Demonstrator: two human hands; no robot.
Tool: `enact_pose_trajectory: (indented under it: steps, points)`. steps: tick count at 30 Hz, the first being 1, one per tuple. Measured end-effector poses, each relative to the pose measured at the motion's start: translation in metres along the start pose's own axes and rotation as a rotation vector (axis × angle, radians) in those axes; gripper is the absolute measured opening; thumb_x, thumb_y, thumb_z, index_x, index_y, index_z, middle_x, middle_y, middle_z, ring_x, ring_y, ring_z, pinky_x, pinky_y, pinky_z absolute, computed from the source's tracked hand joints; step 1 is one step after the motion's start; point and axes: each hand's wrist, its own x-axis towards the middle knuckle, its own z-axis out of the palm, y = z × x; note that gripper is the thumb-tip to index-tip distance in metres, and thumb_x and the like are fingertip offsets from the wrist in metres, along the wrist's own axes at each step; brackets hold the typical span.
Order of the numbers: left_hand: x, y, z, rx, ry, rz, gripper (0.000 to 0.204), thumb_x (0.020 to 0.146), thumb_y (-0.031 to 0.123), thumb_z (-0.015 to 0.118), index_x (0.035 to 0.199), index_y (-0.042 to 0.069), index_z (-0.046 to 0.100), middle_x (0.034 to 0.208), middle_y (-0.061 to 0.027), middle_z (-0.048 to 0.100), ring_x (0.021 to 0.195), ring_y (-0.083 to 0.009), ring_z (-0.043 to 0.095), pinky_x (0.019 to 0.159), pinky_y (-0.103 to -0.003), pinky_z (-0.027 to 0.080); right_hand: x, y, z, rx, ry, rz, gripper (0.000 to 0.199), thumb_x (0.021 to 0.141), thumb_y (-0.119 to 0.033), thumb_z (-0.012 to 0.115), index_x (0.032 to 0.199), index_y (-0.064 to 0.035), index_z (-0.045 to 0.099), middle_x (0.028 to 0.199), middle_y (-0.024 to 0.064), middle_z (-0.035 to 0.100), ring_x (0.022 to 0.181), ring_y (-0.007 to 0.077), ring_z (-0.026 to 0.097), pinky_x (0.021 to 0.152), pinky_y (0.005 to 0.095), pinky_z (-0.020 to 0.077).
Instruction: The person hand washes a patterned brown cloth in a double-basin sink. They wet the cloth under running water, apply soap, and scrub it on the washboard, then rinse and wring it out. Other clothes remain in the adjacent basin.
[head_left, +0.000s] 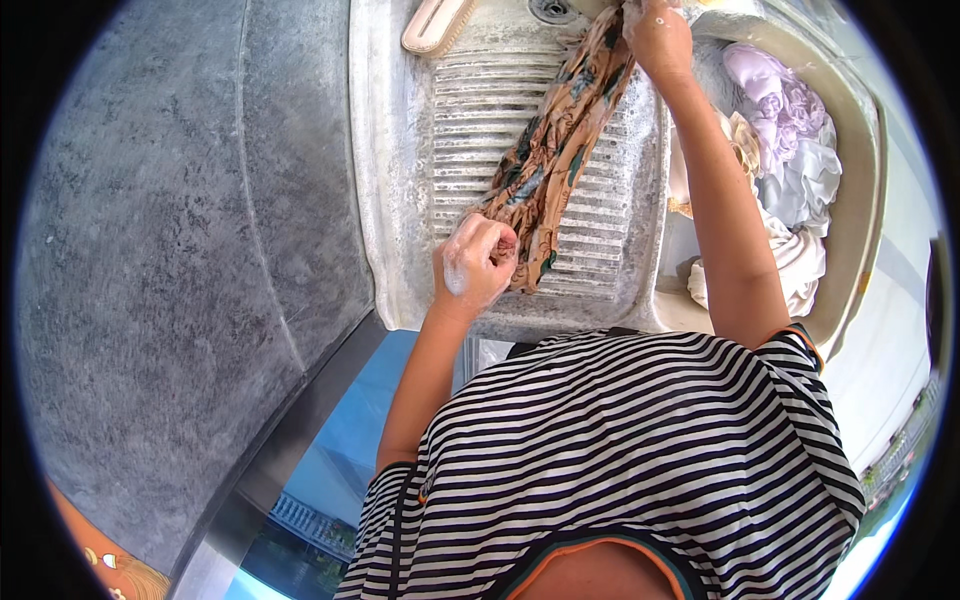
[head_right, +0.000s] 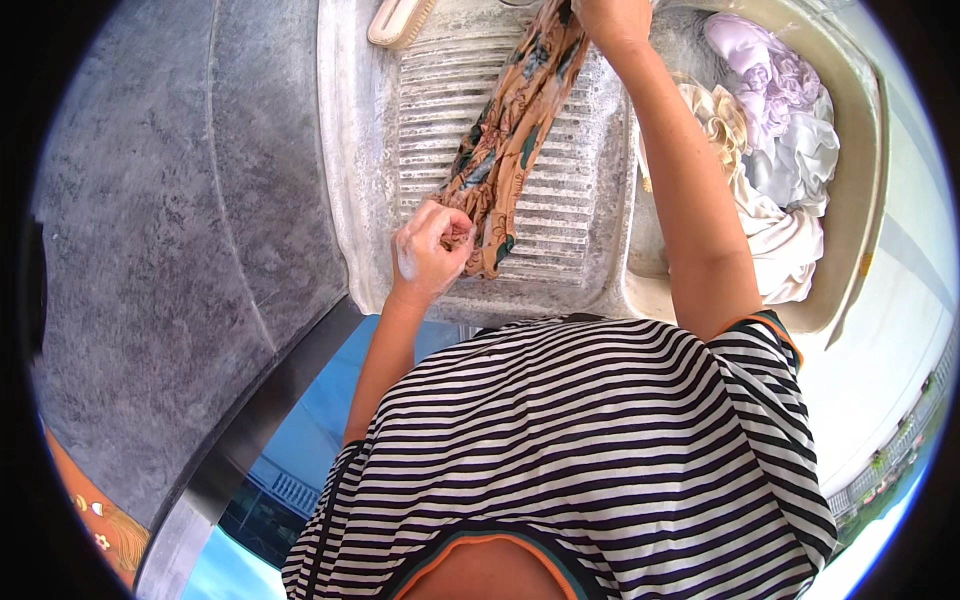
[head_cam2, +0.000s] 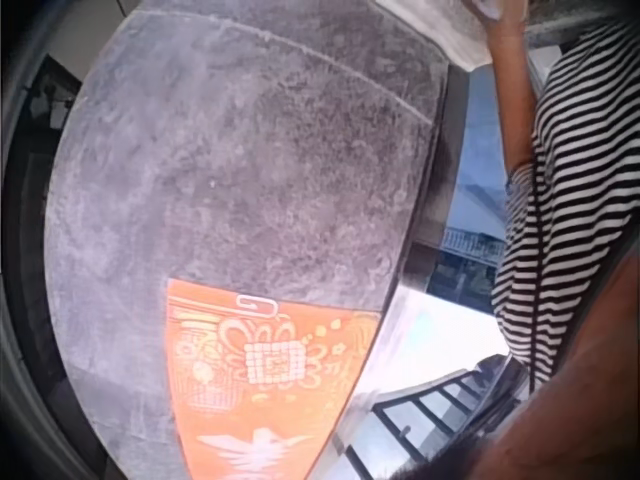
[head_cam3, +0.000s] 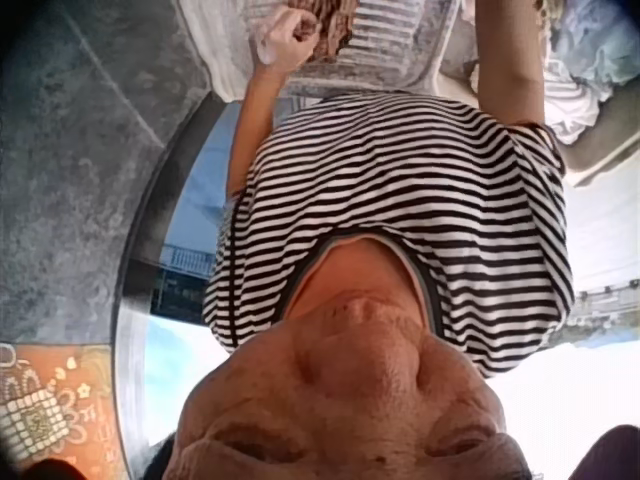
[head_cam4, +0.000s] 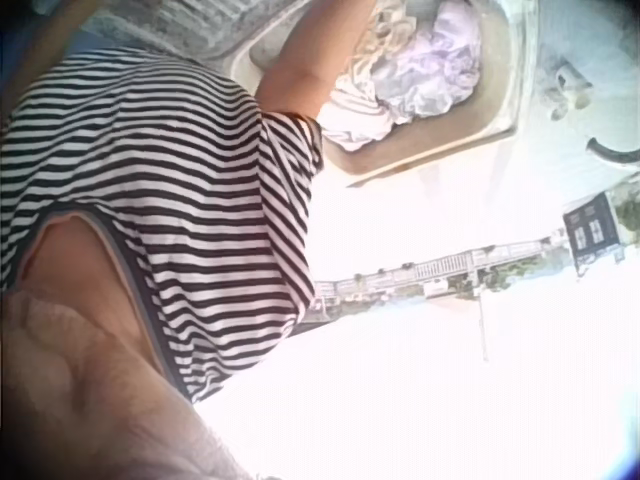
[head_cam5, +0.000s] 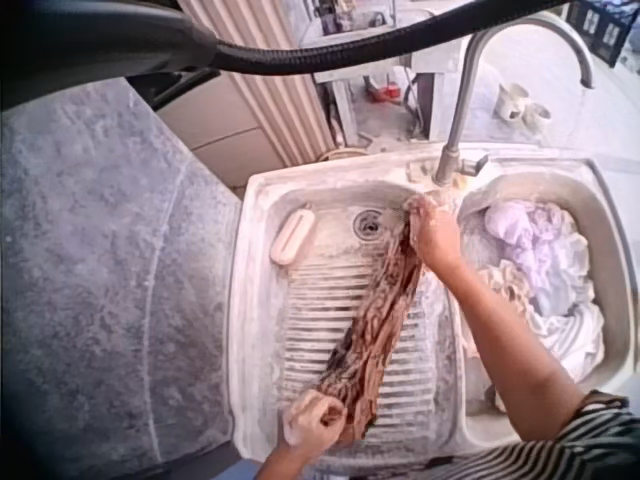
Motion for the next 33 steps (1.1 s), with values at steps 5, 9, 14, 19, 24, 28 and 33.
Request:
enact_pose_trajectory:
  steps: [5,9,14,19,24,28,33]
  points:
    - [0.029,0.017,-0.005,0.201,0.308,0.099,0.028,0.074,0.019,0.087,0.076,0.007,0.061,0.076,-0.0062,0.058,0.065,-0.0245,0.057,0.064,-0.039,0.048,-0.056,-0.063,-0.009,-0.108,-0.244,-0.62,0.026,0.09,-0.025,0.07,0.114,-0.0175,0.069,0.109,0.0084,0.071,0.104,0.0305,0.067,0.084,0.0405,0.0554]
    - [0.042,-0.004,0.019,0.035,0.154,-0.069,0.021,0.077,0.016,0.084,0.083,0.007,0.067,0.082,-0.0066,0.061,0.072,-0.0264,0.062,0.073,-0.042,0.05,-0.081,-0.054,-0.015,-0.298,-0.548,-0.681,0.032,0.084,-0.028,0.075,0.114,-0.018,0.068,0.116,0.0083,0.069,0.114,0.0292,0.062,0.097,0.043,0.0489]
    - [0.016,0.007,-0.006,-0.081,0.235,0.229,0.018,0.077,0.002,0.083,0.088,0.008,0.069,0.083,-0.0059,0.061,0.064,-0.0188,0.059,0.053,-0.031,0.048,-0.007,-0.066,-0.02,0.22,-0.312,0.01,0.027,0.089,-0.025,0.068,0.11,-0.0073,0.067,0.104,0.0189,0.068,0.1,0.0389,0.063,0.087,0.0489,0.0486]
    - [0.007,0.014,-0.006,-0.226,0.245,0.015,0.019,0.078,0.003,0.082,0.092,0.008,0.069,0.084,-0.0053,0.059,0.064,-0.015,0.055,0.057,-0.029,0.047,0.032,-0.067,-0.006,0.256,-0.112,-0.15,0.025,0.09,-0.02,0.064,0.106,-0.0003,0.066,0.092,0.0289,0.066,0.087,0.0471,0.064,0.076,0.0515,0.0508]
    - [0.018,0.017,0.004,0.099,-0.012,0.029,0.041,0.082,0.039,0.079,0.106,0.007,0.068,0.105,-0.0102,0.059,0.099,-0.0281,0.058,0.09,-0.045,0.045,-0.027,-0.047,0.015,-0.222,-0.251,-0.386,0.029,0.087,-0.029,0.066,0.109,-0.0086,0.067,0.119,0.0193,0.065,0.111,0.041,0.061,0.087,0.0502,0.0514]
    - [0.029,0.009,0.05,0.215,-0.113,-0.052,0.098,0.079,0.067,0.071,0.148,0.003,0.042,0.152,-0.0247,0.038,0.146,-0.0431,0.026,0.119,-0.059,0.017,-0.077,-0.058,0.006,-0.264,-0.378,-0.364,0.025,0.084,-0.036,0.076,0.096,-0.014,0.071,0.102,0.0094,0.069,0.108,0.028,0.063,0.09,0.0465,0.049]
    - [0.054,0.02,0.068,0.398,-0.33,0.028,0.095,0.084,0.073,0.057,0.158,0.017,0.031,0.161,-0.0176,0.032,0.152,-0.0442,0.014,0.123,-0.06,0.006,-0.148,-0.103,-0.091,0.175,-0.708,-0.65,0.018,0.083,-0.034,0.075,0.085,-0.0166,0.07,0.094,0.0081,0.065,0.09,0.0226,0.063,0.077,0.0434,0.052]
